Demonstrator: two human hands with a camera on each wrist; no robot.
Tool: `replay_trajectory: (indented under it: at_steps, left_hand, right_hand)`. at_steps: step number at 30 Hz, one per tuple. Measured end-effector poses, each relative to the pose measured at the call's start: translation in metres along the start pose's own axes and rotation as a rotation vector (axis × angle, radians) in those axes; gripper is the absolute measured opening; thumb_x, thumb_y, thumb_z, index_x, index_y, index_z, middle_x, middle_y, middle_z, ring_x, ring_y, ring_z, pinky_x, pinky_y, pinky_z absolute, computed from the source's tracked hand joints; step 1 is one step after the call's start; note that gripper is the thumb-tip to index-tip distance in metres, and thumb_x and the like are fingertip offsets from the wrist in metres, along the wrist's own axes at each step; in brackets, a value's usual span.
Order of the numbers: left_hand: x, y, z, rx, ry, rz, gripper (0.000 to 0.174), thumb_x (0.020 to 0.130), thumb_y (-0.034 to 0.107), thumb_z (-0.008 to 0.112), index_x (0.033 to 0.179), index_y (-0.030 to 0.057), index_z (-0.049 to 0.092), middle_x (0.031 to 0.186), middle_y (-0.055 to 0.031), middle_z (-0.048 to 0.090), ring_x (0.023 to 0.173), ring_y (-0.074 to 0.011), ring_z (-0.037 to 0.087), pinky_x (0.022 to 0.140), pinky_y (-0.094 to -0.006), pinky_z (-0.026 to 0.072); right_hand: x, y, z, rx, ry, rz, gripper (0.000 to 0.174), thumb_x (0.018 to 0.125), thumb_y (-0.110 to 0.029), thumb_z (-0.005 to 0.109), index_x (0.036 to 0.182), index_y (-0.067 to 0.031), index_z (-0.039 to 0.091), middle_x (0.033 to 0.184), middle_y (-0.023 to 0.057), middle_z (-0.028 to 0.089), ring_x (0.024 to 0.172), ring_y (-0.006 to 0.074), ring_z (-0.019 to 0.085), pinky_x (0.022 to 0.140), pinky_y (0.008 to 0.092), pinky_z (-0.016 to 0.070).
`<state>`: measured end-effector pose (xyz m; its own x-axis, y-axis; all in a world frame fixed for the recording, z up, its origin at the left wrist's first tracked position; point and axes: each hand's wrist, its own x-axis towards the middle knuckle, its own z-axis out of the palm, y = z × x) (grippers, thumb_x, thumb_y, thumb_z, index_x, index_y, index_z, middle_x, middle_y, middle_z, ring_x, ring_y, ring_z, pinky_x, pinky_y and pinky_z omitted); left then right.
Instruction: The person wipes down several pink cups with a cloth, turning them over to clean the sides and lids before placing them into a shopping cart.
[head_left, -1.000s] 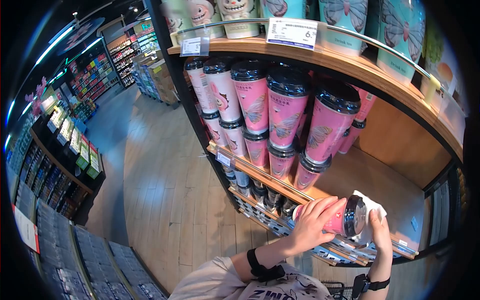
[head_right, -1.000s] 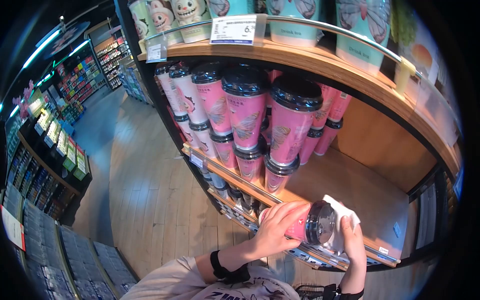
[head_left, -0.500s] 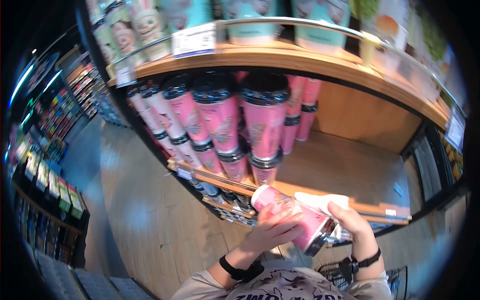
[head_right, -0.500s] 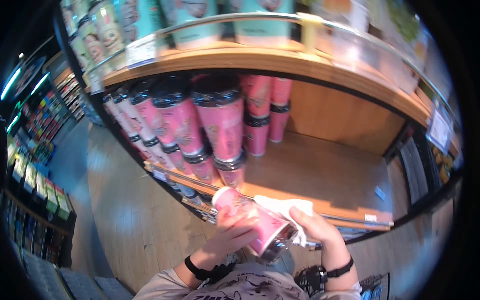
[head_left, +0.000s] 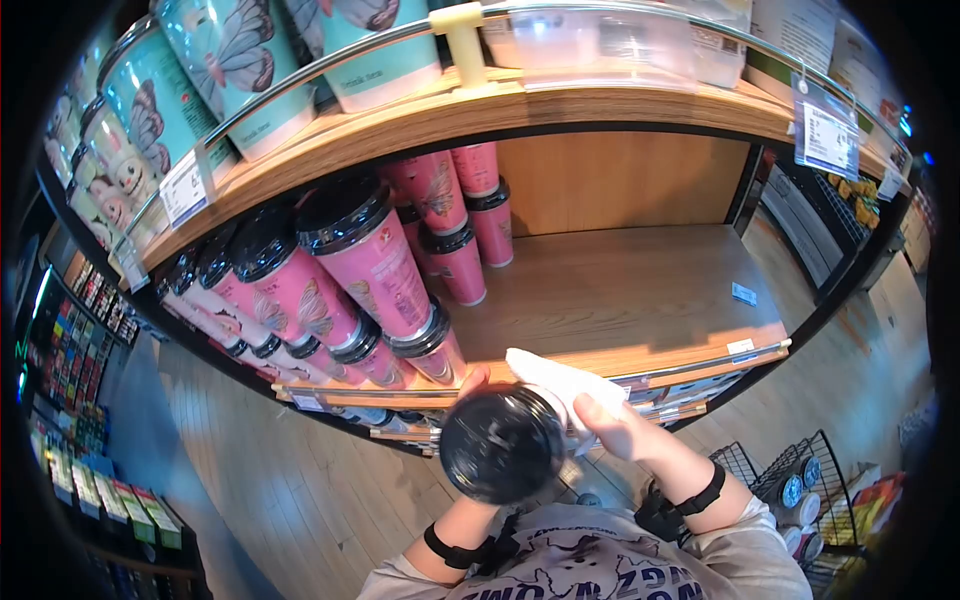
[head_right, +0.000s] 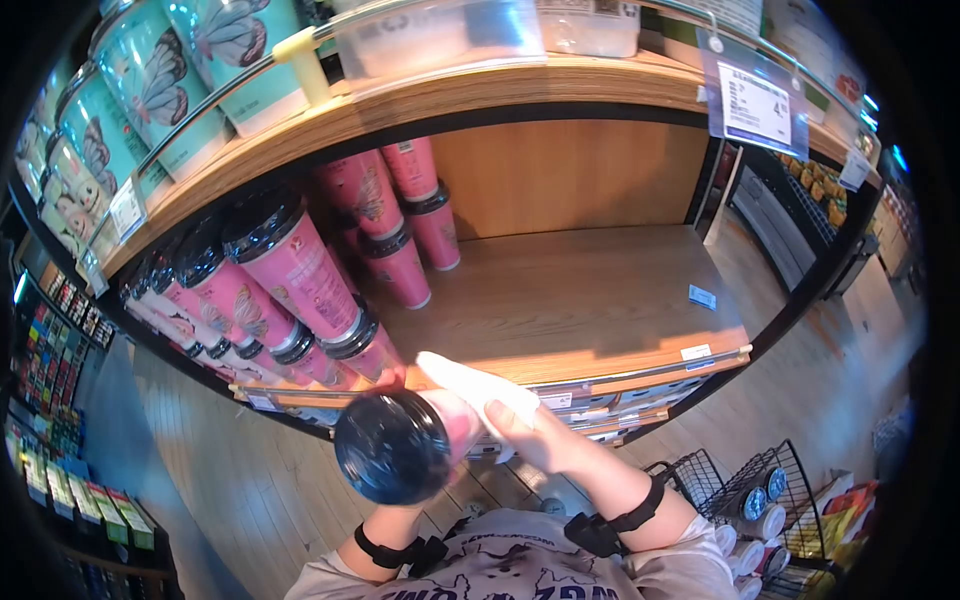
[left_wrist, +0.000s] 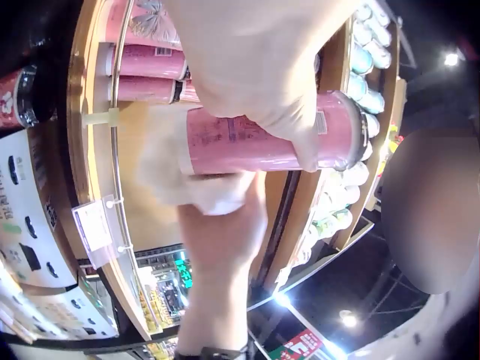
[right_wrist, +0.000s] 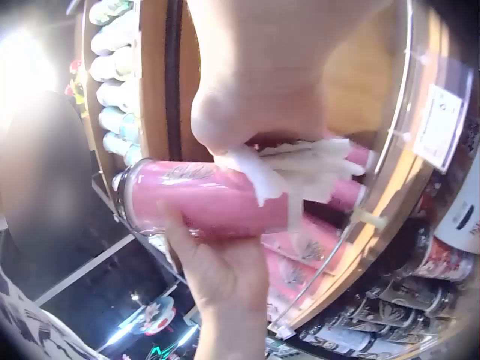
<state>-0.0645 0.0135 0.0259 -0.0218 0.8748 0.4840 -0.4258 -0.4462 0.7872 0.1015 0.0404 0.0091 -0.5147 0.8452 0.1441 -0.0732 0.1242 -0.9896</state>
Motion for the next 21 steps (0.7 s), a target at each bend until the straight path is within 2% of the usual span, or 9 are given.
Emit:
replay_trajectory:
  at_steps: [4, 7, 9, 10, 11, 13, 19, 20, 21]
  left_hand:
    - [-0.022, -0.039, -0.037, -0.200, -0.038, -0.185, 0.061, 0.075, -0.006, 0.069, 0.130, 0.0006, 0.042, 0.124, -0.0096, 0.054, 0.109, -0.0201, 0.056, 0.093, -0.0347, 0.0465]
    - [-0.009, -0.050, -0.045, -0.390, -0.152, -0.482, 0.064, 0.081, 0.027, 0.075, 0.129, -0.0002, 0.041, 0.125, -0.0093, 0.053, 0.106, -0.0189, 0.058, 0.094, -0.0338, 0.0464]
    - [-0.007, -0.055, -0.039, -0.418, -0.210, -0.545, 0.067, 0.082, 0.034, 0.072, 0.130, -0.0002, 0.040, 0.127, -0.0101, 0.052, 0.108, -0.0194, 0.057, 0.094, -0.0341, 0.0460]
    - [-0.005, -0.058, -0.035, -0.435, -0.250, -0.585, 0.070, 0.084, 0.042, 0.068, 0.132, -0.0002, 0.039, 0.129, -0.0109, 0.051, 0.111, -0.0198, 0.056, 0.095, -0.0345, 0.0455]
    - [-0.003, -0.060, -0.030, -0.449, -0.279, -0.608, 0.070, 0.084, 0.042, 0.068, 0.132, -0.0002, 0.039, 0.129, -0.0109, 0.051, 0.111, -0.0198, 0.056, 0.095, -0.0345, 0.0455]
    - [0.000, -0.059, -0.020, -0.395, -0.163, -0.799, 0.074, 0.085, 0.047, 0.065, 0.135, 0.0005, 0.036, 0.132, -0.0117, 0.049, 0.116, -0.0210, 0.053, 0.098, -0.0356, 0.0440]
    - [0.001, -0.077, -0.024, -0.470, -0.492, -0.733, 0.083, 0.080, 0.054, 0.067, 0.135, 0.0000, 0.036, 0.129, -0.0104, 0.051, 0.115, -0.0204, 0.053, 0.096, -0.0341, 0.0442]
    - [0.001, -0.081, -0.019, -0.442, -0.491, -0.727, 0.084, 0.079, 0.054, 0.067, 0.135, 0.0000, 0.036, 0.126, -0.0097, 0.052, 0.113, -0.0191, 0.054, 0.094, -0.0330, 0.0452]
    - [-0.001, -0.085, -0.014, -0.413, -0.492, -0.721, 0.086, 0.078, 0.055, 0.068, 0.134, 0.0000, 0.035, 0.124, -0.0091, 0.054, 0.110, -0.0179, 0.055, 0.092, -0.0319, 0.0461]
  right_hand:
    - [-0.013, 0.032, -0.023, -0.033, 0.461, 0.038, 0.048, 0.102, -0.031, 0.036, 0.131, 0.0049, 0.045, 0.120, 0.0133, 0.059, 0.111, 0.0172, 0.054, 0.093, 0.0312, 0.0437]
    - [-0.016, -0.027, -0.009, -0.354, 0.579, -0.456, 0.051, 0.100, -0.035, 0.036, 0.129, 0.0061, 0.049, 0.135, 0.0217, 0.047, 0.129, 0.0323, 0.042, 0.108, 0.0410, 0.0290]
    - [-0.029, -0.040, -0.002, -0.683, 0.493, -0.482, 0.051, 0.098, -0.035, 0.042, 0.132, 0.0016, 0.048, 0.141, 0.0262, 0.038, 0.135, 0.0408, 0.031, 0.111, 0.0467, 0.0201]
    - [-0.032, -0.032, 0.010, -0.498, 0.426, -0.264, 0.050, 0.093, -0.031, 0.049, 0.136, -0.0056, 0.047, 0.143, 0.0270, 0.035, 0.135, 0.0439, 0.029, 0.111, 0.0502, 0.0208]
    - [-0.033, -0.036, 0.016, -1.074, 0.311, -0.362, 0.052, 0.087, -0.027, 0.054, 0.137, -0.0164, 0.048, 0.147, 0.0195, 0.032, 0.136, 0.0434, 0.026, 0.111, 0.0537, 0.0206]
    - [-0.043, -0.042, 0.031, -1.057, 0.222, -0.238, 0.053, 0.083, -0.023, 0.057, 0.136, -0.0224, 0.049, 0.148, 0.0077, 0.035, 0.138, 0.0400, 0.025, 0.110, 0.0579, 0.0201]
    - [-0.106, -0.027, 0.033, -0.808, 0.093, -0.093, 0.044, 0.082, -0.022, 0.058, 0.126, -0.0218, 0.058, 0.140, -0.0014, 0.047, 0.139, 0.0320, 0.026, 0.109, 0.0610, 0.0174]
    - [-0.118, -0.025, 0.035, -0.764, 0.191, -0.112, 0.035, 0.086, -0.029, 0.052, 0.112, -0.0098, 0.067, 0.120, 0.0095, 0.062, 0.122, 0.0350, 0.048, 0.103, 0.0526, 0.0333]
    - [-0.136, -0.022, 0.035, -0.769, 0.225, -0.090, 0.035, 0.086, -0.029, 0.052, 0.112, -0.0098, 0.067, 0.120, 0.0095, 0.062, 0.122, 0.0350, 0.048, 0.103, 0.0526, 0.0333]
